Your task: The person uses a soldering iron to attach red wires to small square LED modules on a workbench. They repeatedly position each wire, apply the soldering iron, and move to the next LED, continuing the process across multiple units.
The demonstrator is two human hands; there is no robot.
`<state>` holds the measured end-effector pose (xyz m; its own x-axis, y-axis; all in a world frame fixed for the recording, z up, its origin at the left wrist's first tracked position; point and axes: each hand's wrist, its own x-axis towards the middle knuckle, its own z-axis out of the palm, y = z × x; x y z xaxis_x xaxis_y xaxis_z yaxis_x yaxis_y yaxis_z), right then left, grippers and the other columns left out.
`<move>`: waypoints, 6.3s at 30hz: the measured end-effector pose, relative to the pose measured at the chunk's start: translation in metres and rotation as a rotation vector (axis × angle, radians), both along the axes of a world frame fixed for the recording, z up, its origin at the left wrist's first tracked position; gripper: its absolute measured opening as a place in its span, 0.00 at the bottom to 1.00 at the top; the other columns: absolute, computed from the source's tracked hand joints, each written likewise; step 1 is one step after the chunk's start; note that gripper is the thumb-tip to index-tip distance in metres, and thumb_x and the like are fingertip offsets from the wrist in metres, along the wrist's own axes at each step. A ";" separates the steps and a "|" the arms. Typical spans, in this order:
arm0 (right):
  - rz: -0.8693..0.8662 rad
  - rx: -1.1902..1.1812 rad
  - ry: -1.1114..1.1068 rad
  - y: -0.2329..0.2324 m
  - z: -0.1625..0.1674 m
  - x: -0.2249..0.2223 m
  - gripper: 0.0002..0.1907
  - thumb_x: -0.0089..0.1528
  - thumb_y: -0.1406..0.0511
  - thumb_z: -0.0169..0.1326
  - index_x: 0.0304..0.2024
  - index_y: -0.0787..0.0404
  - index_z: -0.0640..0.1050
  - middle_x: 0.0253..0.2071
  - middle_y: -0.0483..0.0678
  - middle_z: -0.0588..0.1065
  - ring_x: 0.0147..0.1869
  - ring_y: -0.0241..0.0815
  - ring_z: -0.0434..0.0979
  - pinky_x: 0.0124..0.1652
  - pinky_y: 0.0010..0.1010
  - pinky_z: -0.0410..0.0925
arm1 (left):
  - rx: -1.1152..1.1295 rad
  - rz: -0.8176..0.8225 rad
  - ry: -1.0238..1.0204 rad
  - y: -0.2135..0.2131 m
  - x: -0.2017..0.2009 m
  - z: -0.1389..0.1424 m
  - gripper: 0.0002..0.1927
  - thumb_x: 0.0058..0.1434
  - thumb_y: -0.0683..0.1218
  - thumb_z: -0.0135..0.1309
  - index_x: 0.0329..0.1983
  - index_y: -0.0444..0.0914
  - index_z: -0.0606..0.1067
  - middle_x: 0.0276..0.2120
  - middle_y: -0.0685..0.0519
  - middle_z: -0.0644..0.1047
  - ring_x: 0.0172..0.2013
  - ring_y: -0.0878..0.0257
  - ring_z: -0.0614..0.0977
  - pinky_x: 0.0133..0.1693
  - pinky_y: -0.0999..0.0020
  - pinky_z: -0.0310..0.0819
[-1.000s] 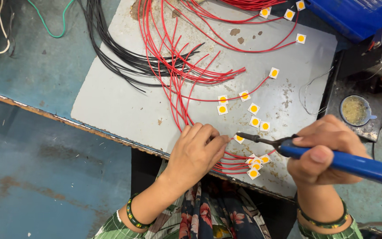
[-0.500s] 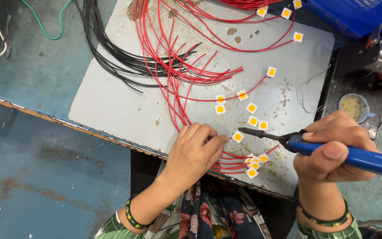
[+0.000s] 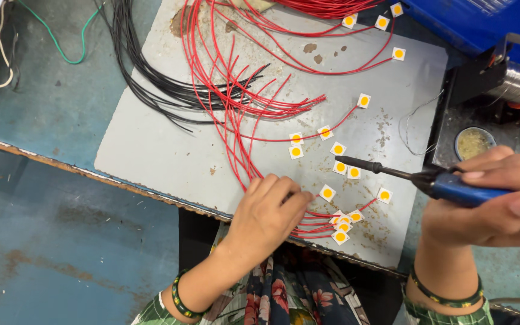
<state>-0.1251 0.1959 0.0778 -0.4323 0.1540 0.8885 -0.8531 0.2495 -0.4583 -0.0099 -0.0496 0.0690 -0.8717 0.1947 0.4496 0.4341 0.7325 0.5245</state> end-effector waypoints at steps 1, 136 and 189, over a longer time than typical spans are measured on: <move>-0.016 -0.006 0.000 0.003 -0.001 -0.001 0.24 0.77 0.57 0.40 0.33 0.69 0.58 0.23 0.54 0.60 0.18 0.43 0.57 0.23 0.31 0.55 | -0.003 -0.017 -0.005 0.003 0.001 0.001 0.10 0.58 0.41 0.62 0.44 0.41 0.79 0.36 0.55 0.72 0.40 0.58 0.74 0.42 0.62 0.66; 0.057 0.302 -0.113 -0.015 -0.001 0.007 0.22 0.74 0.59 0.49 0.28 0.64 0.70 0.22 0.48 0.70 0.21 0.41 0.69 0.25 0.29 0.60 | 0.077 0.092 -0.038 0.032 -0.033 -0.011 0.08 0.60 0.42 0.63 0.38 0.39 0.75 0.33 0.51 0.70 0.36 0.53 0.76 0.38 0.58 0.69; 0.091 0.333 -0.141 -0.009 0.005 0.011 0.22 0.76 0.56 0.49 0.31 0.63 0.69 0.24 0.48 0.73 0.22 0.41 0.69 0.27 0.28 0.61 | 0.050 0.079 -0.057 0.033 -0.030 -0.013 0.08 0.60 0.43 0.61 0.39 0.39 0.74 0.33 0.51 0.71 0.36 0.52 0.76 0.39 0.56 0.71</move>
<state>-0.1141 0.1870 0.0829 -0.5525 -0.1785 0.8141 -0.8130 0.3308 -0.4792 -0.0394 -0.0169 0.0560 -0.9081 0.1030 0.4060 0.3443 0.7357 0.5833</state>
